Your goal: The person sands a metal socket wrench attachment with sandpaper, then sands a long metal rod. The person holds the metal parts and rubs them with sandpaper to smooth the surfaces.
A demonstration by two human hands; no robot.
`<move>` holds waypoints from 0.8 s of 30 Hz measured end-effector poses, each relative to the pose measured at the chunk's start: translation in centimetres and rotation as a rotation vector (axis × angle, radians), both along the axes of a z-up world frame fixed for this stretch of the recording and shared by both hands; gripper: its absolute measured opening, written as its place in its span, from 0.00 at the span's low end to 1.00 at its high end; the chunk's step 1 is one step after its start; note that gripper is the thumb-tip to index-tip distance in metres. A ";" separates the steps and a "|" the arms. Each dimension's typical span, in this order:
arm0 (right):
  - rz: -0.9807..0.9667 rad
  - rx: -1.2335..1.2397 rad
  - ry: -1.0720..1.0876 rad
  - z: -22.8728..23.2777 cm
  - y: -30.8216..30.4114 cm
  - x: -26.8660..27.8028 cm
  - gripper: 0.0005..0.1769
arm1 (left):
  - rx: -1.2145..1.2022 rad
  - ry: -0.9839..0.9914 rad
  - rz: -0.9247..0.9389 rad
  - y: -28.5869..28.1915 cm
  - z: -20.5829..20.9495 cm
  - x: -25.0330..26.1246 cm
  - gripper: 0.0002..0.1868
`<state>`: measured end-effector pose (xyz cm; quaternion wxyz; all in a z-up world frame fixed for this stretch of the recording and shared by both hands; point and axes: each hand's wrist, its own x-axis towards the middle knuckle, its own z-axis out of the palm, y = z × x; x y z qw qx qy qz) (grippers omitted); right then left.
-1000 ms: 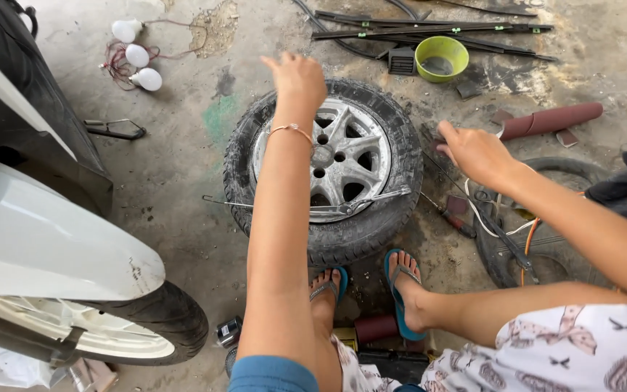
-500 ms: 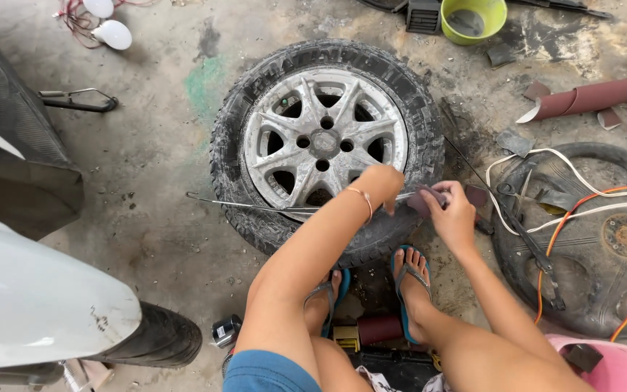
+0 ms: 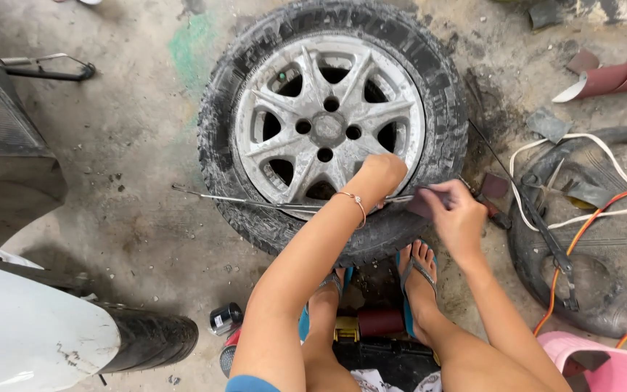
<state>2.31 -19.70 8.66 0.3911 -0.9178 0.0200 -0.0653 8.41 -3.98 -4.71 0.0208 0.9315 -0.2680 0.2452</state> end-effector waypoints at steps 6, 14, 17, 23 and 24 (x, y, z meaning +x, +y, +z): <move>0.105 -0.098 -0.053 -0.5 -1.4 -0.1 0.08 | 0.156 1.362 0.054 2.9 10.5 4.2 0.12; 0.243 -0.137 -0.153 -0.2 1.2 -1.0 0.10 | -0.233 1.418 0.115 6.3 10.9 1.9 0.08; 0.189 -0.147 -0.138 -1.7 1.0 -1.6 0.12 | -0.379 1.389 0.130 7.2 11.5 0.3 0.08; 0.086 -0.072 -0.058 -2.8 2.0 -2.3 0.13 | -0.716 1.306 0.159 8.3 14.1 -3.5 0.10; 0.005 -0.054 -0.035 -2.3 1.5 -2.1 0.12 | -0.788 1.252 0.175 8.4 14.4 -4.3 0.10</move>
